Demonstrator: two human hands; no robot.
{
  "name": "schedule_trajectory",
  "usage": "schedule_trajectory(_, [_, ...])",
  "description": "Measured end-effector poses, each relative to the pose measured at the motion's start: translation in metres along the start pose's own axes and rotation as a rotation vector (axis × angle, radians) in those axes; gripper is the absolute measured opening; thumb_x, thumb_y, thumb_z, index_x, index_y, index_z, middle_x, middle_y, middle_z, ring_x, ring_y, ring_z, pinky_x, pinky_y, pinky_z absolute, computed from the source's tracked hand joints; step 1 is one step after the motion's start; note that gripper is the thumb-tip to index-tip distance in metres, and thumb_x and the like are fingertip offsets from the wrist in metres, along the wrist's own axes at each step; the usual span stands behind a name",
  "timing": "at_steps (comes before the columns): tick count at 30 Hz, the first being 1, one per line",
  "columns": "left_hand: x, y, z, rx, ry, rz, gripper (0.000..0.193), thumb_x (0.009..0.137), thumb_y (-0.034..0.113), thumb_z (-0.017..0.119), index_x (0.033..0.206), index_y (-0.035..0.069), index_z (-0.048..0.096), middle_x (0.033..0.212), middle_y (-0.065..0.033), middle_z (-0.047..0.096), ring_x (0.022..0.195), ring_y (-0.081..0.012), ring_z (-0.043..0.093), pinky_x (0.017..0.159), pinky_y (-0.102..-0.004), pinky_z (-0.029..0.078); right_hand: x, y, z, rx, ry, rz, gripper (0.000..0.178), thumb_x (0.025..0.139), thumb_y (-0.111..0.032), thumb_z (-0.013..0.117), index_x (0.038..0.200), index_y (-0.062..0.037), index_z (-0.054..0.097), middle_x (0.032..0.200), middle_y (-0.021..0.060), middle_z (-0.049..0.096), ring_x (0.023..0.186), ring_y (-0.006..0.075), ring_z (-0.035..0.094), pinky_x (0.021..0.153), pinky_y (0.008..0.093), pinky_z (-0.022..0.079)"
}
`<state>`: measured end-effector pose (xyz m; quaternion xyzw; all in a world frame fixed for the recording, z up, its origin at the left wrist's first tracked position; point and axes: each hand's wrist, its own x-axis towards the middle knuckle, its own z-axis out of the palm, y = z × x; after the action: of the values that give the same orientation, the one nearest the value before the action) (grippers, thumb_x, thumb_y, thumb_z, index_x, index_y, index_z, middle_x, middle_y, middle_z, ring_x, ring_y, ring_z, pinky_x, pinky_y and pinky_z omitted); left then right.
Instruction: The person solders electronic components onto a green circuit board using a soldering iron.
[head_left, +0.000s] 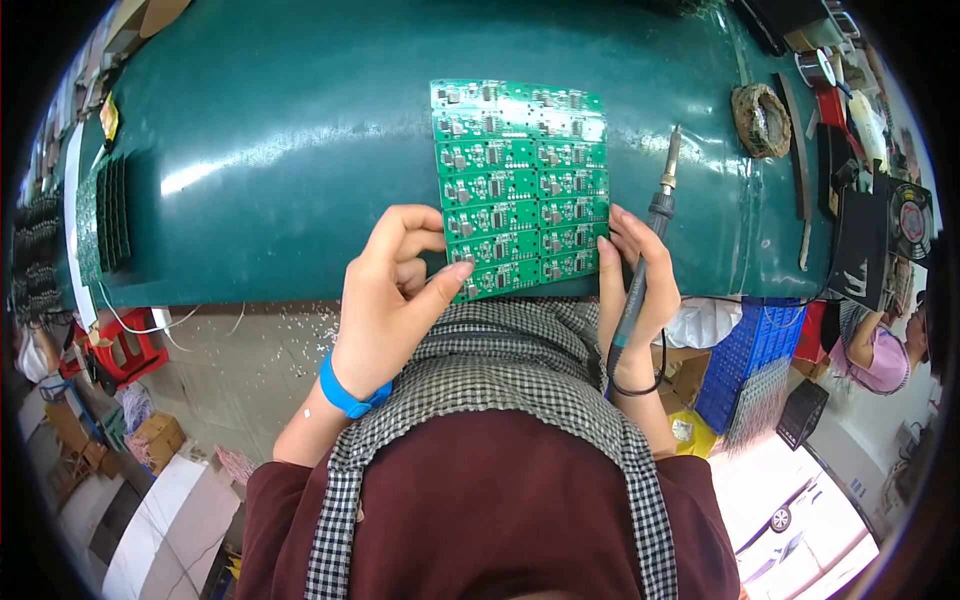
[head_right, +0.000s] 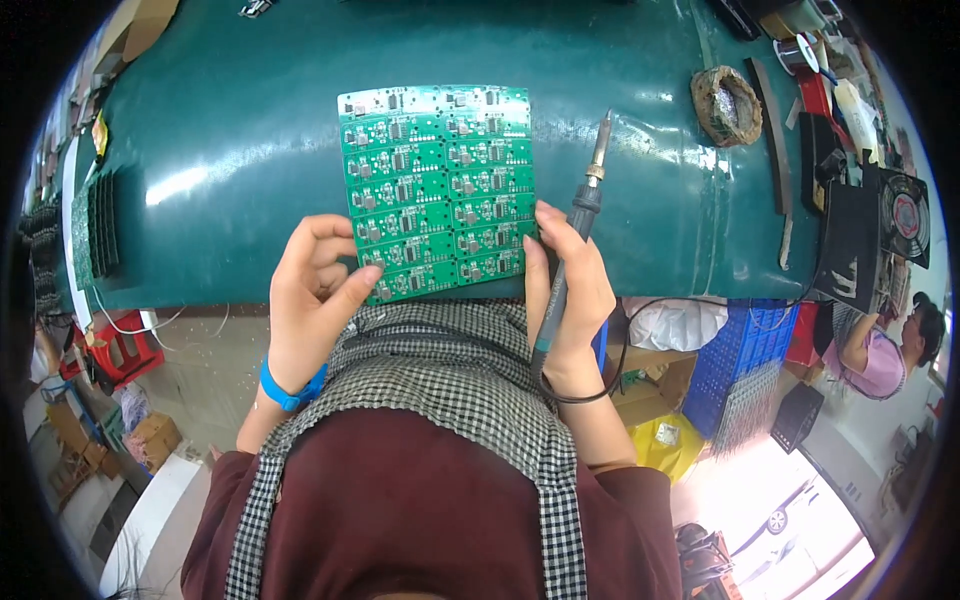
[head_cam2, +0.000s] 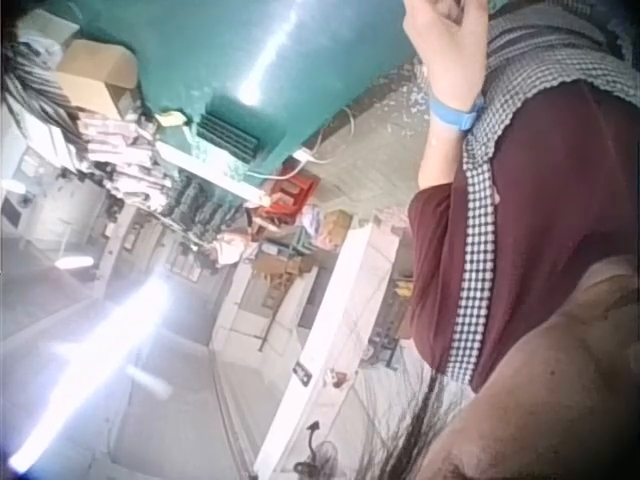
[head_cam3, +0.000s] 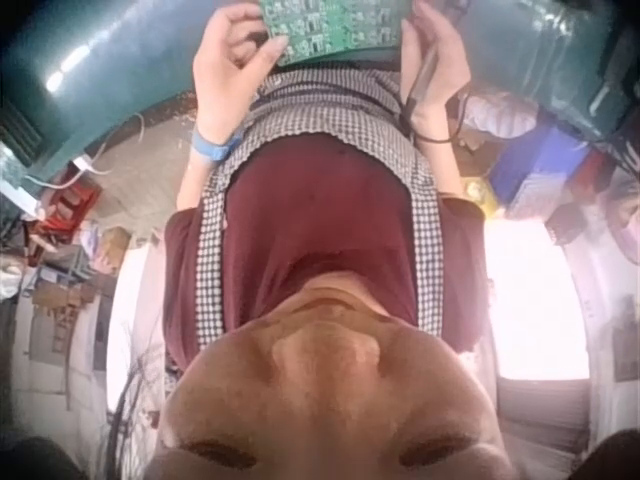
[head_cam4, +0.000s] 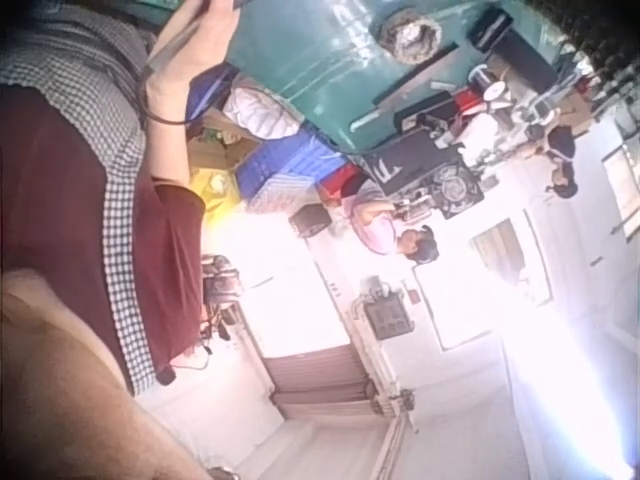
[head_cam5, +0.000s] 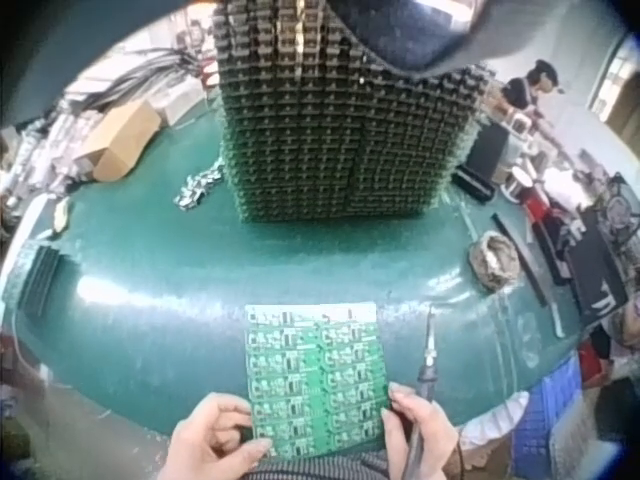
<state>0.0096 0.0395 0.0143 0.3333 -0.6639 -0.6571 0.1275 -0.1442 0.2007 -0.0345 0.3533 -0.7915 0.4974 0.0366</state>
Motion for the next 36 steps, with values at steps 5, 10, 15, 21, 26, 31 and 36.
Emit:
schedule_trajectory(5, [0.002, -0.001, 0.002, 0.024, 0.007, 0.060, 0.033, 0.082, -0.003, 0.067, 0.109, 0.000, 0.048, 0.092, -0.0049, 0.065, 0.052, 0.0013, 0.032, 0.045, -0.0172, 0.028, 0.003, 0.001, 0.000, 0.025, 0.004, -0.003, 0.035, 0.078, 0.010, 0.065, 0.111, -0.0010, 0.058, 0.106, 0.0156, 0.067, 0.094, 0.0242, 0.066, 0.079, 0.0301, 0.054])
schedule_trajectory(10, [0.002, -0.005, 0.001, 0.084, 0.002, 0.050, 0.032, 0.085, -0.003, 0.063, 0.113, 0.001, 0.046, 0.095, -0.0069, 0.066, 0.056, -0.0002, 0.042, 0.050, -0.0182, 0.037, 0.002, 0.001, -0.004, -0.006, 0.007, -0.014, 0.035, 0.078, 0.009, 0.066, 0.111, -0.0014, 0.058, 0.107, 0.0156, 0.067, 0.095, 0.0244, 0.066, 0.080, 0.0308, 0.053])
schedule_trajectory(15, [0.007, -0.014, 0.001, -0.039, 0.006, -0.011, 0.029, 0.091, -0.003, 0.054, 0.118, 0.001, 0.043, 0.102, -0.0103, 0.066, 0.085, -0.0095, 0.060, 0.071, -0.0222, 0.049, -0.003, 0.004, -0.002, 0.085, 0.066, -0.064, 0.036, 0.077, 0.008, 0.069, 0.110, -0.0020, 0.058, 0.108, 0.0190, 0.065, 0.096, 0.0275, 0.066, 0.083, 0.0340, 0.053])
schedule_trajectory(21, [0.006, -0.014, 0.002, -0.138, 0.019, -0.026, 0.036, 0.091, -0.004, 0.054, 0.125, 0.000, 0.042, 0.107, -0.0113, 0.064, 0.093, -0.0118, 0.061, 0.078, -0.0241, 0.050, -0.009, 0.004, -0.005, 0.157, 0.092, -0.152, 0.042, 0.077, 0.011, 0.067, 0.113, -0.0046, 0.051, 0.111, 0.0231, 0.062, 0.095, 0.0317, 0.065, 0.082, 0.0390, 0.054])
schedule_trajectory(26, [0.005, -0.017, 0.001, -0.256, -0.028, 0.039, 0.043, 0.090, -0.006, 0.054, 0.131, -0.002, 0.042, 0.113, -0.0143, 0.062, 0.098, -0.0134, 0.061, 0.081, -0.0246, 0.050, -0.010, 0.008, -0.009, 0.138, 0.041, -0.162, 0.044, 0.079, 0.011, 0.065, 0.116, -0.0049, 0.048, 0.116, 0.0239, 0.059, 0.101, 0.0304, 0.063, 0.085, 0.0382, 0.053])
schedule_trajectory(31, [0.004, -0.017, 0.002, -0.320, -0.029, 0.045, 0.041, 0.089, -0.006, 0.056, 0.128, -0.003, 0.045, 0.114, -0.0135, 0.061, 0.100, -0.0136, 0.060, 0.084, -0.0251, 0.050, -0.008, 0.011, -0.008, 0.126, -0.011, -0.146, 0.044, 0.080, 0.012, 0.063, 0.118, -0.0047, 0.047, 0.121, 0.0239, 0.056, 0.107, 0.0293, 0.060, 0.089, 0.0380, 0.052])
schedule_trajectory(36, [0.005, -0.016, 0.000, -0.349, -0.072, 0.090, 0.040, 0.089, -0.005, 0.057, 0.127, -0.005, 0.046, 0.114, -0.0137, 0.061, 0.103, -0.0148, 0.059, 0.085, -0.0259, 0.050, -0.001, 0.006, -0.008, 0.064, 0.053, -0.151, 0.038, 0.077, 0.007, 0.069, 0.110, -0.0039, 0.052, 0.110, 0.0223, 0.063, 0.094, 0.0313, 0.066, 0.080, 0.0378, 0.054])
